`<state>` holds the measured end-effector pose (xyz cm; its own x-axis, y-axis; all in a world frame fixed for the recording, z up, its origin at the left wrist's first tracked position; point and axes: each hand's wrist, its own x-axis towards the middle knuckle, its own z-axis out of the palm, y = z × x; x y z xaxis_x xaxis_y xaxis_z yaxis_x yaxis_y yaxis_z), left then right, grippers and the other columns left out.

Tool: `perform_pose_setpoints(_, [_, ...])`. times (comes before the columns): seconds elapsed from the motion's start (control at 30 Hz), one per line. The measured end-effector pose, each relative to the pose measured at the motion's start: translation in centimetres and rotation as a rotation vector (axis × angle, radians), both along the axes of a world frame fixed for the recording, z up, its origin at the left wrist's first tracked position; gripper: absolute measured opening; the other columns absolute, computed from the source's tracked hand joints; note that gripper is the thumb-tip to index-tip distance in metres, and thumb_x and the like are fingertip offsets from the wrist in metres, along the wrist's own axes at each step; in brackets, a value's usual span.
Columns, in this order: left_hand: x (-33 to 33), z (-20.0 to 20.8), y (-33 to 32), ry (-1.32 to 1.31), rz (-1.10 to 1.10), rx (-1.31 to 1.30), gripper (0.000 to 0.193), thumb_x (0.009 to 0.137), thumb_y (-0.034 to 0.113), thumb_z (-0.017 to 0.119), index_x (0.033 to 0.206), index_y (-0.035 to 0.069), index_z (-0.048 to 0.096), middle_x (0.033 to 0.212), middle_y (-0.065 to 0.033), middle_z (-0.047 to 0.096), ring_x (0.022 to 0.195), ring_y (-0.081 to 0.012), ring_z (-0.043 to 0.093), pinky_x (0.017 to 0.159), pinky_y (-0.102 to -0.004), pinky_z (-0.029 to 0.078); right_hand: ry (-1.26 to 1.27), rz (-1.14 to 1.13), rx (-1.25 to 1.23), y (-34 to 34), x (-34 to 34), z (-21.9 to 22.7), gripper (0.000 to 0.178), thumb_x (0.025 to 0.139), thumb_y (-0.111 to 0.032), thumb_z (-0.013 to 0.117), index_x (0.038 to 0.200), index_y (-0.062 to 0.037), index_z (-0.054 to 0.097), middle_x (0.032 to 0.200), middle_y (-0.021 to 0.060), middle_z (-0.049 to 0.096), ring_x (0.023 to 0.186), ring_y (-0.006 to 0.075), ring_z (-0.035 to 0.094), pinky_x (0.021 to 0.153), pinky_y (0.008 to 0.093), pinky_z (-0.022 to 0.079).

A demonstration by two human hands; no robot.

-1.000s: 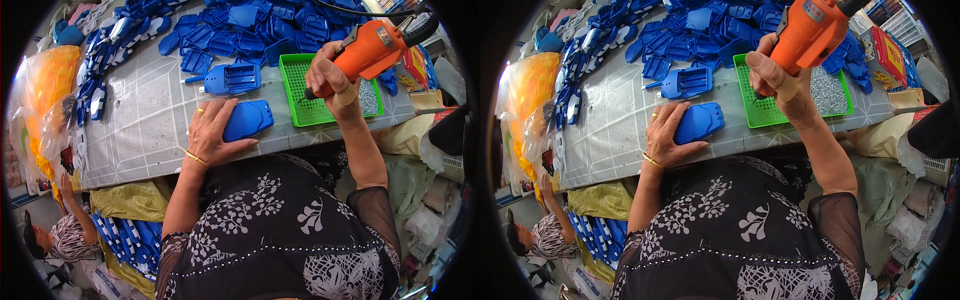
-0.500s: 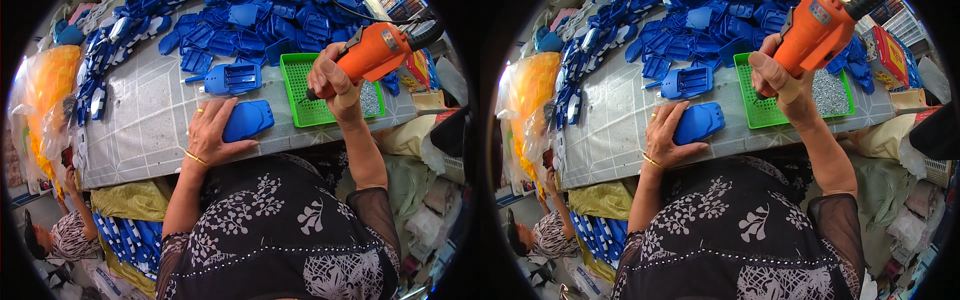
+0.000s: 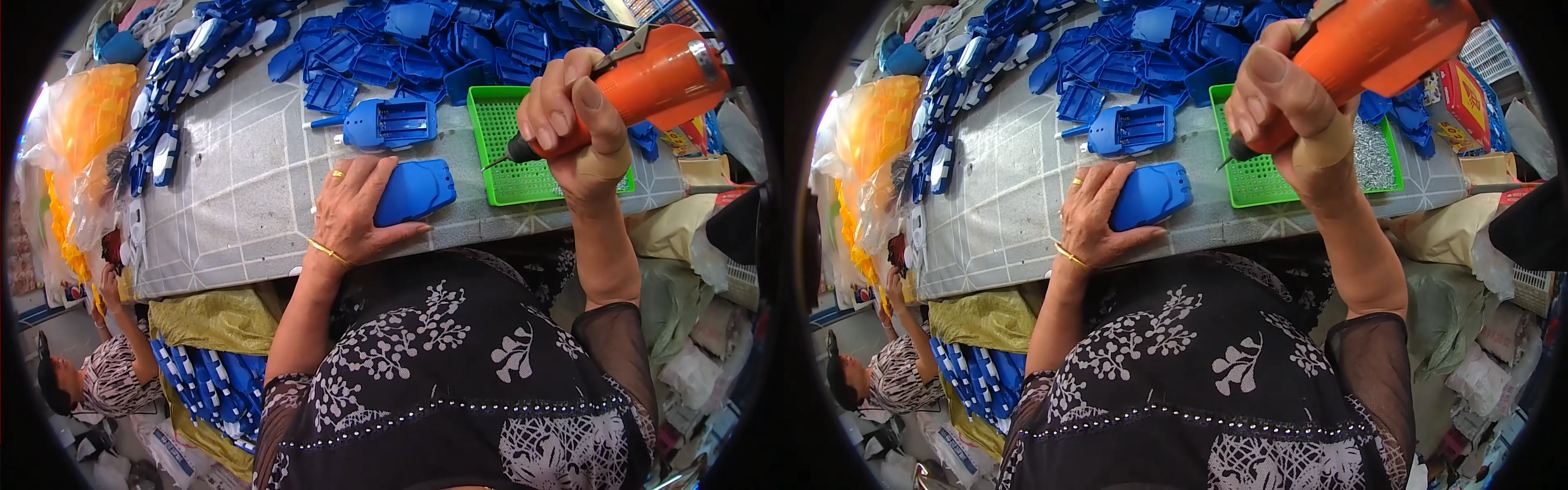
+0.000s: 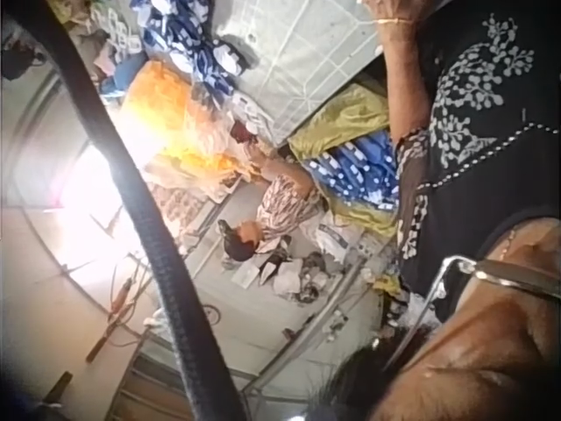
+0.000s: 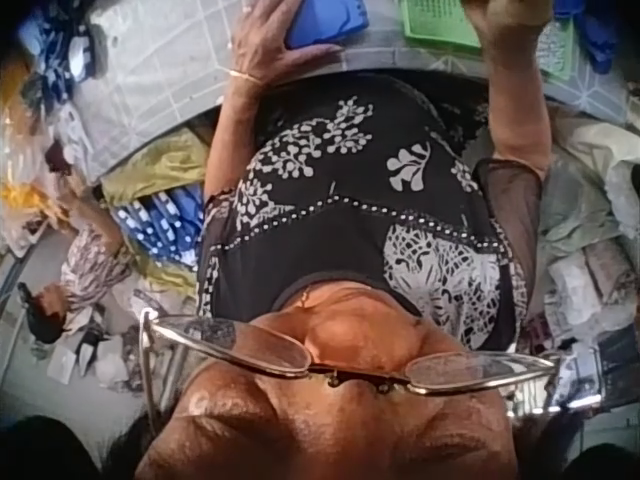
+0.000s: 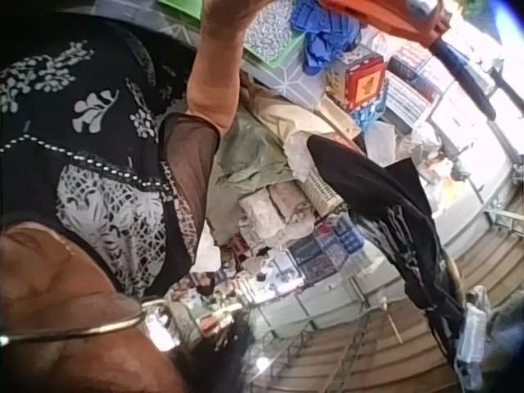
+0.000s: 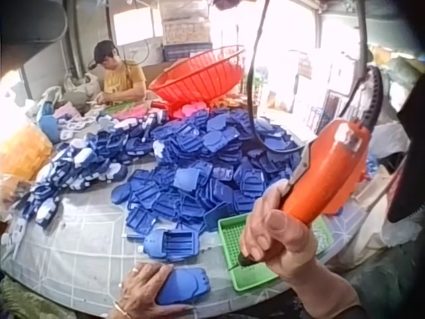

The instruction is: Assembling blue plastic toy parts using an electric screwdriver.

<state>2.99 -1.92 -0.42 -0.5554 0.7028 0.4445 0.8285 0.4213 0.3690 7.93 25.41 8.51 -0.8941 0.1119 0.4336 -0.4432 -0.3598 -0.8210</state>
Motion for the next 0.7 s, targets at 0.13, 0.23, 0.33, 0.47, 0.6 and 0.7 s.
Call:
perform_pose_setpoints(0.13, [0.0, 0.2, 0.1, 0.003, 0.012, -0.001, 0.082, 0.069, 0.055, 0.085, 0.124, 0.001, 0.062, 0.111, -0.0152, 0.063, 0.097, -0.0347, 0.06, 0.086, -0.0443, 0.049, 0.023, 0.067, 0.011, -1.7, -0.5, 0.0, 0.022, 0.099, -0.025, 0.066, 0.097, -0.011, 0.05, 0.069, -0.0006, 0.048, 0.056, 0.0115, 0.05, 0.061, 0.0302, 0.045])
perform_pose_setpoints(0.23, [-0.1, 0.0, 0.0, -0.004, 0.007, -0.003, 0.082, 0.069, 0.055, 0.086, 0.124, 0.001, 0.062, 0.111, -0.0151, 0.063, 0.097, -0.0348, 0.06, 0.086, -0.0443, 0.049, 0.012, 0.079, 0.021, -2.3, -0.9, -0.4, 0.025, 0.096, -0.027, 0.07, 0.095, -0.0113, 0.05, 0.068, -0.0002, 0.049, 0.055, 0.0118, 0.051, 0.06, 0.0304, 0.045])
perform_pose_setpoints(0.33, [-0.1, 0.3, 0.1, -0.003, 0.002, 0.017, 0.082, 0.069, 0.055, 0.086, 0.125, 0.001, 0.062, 0.111, -0.0148, 0.063, 0.098, -0.0347, 0.06, 0.087, -0.0443, 0.05, 0.01, 0.06, 0.033, -3.0, -1.3, -0.6, 0.027, 0.095, -0.027, 0.071, 0.091, -0.0117, 0.05, 0.067, -0.0001, 0.05, 0.054, 0.0118, 0.052, 0.059, 0.0302, 0.046])
perform_pose_setpoints(0.47, [0.1, 0.2, 0.0, -0.007, 0.012, 0.015, 0.082, 0.068, 0.055, 0.086, 0.124, 0.001, 0.062, 0.111, -0.0144, 0.063, 0.098, -0.0345, 0.06, 0.087, -0.0444, 0.05, 0.009, 0.074, 0.014, -3.4, -1.5, -0.8, 0.028, 0.095, -0.026, 0.072, 0.086, -0.0122, 0.05, 0.067, -0.0003, 0.05, 0.054, 0.0115, 0.053, 0.059, 0.0302, 0.047])
perform_pose_setpoints(0.6, [0.1, 0.1, -0.1, -0.01, 0.013, 0.017, 0.082, 0.068, 0.055, 0.087, 0.124, 0.001, 0.062, 0.111, -0.014, 0.063, 0.098, -0.0342, 0.06, 0.087, -0.0445, 0.05, 0.024, 0.082, 0.046, -3.5, -1.5, -1.0, 0.027, 0.095, -0.026, 0.071, 0.088, -0.0118, 0.05, 0.067, -0.0003, 0.05, 0.054, 0.0115, 0.053, 0.06, 0.0303, 0.047])
perform_pose_setpoints(0.7, [0.1, 0.1, -0.2, -0.013, 0.014, 0.023, 0.082, 0.068, 0.055, 0.087, 0.124, 0.001, 0.063, 0.111, -0.0137, 0.063, 0.098, -0.034, 0.06, 0.087, -0.0445, 0.05, 0.026, 0.085, 0.054, -3.6, -1.4, -0.9, 0.024, 0.096, -0.025, 0.07, 0.094, -0.0109, 0.05, 0.069, 0.0002, 0.051, 0.056, 0.0115, 0.053, 0.061, 0.0304, 0.047])
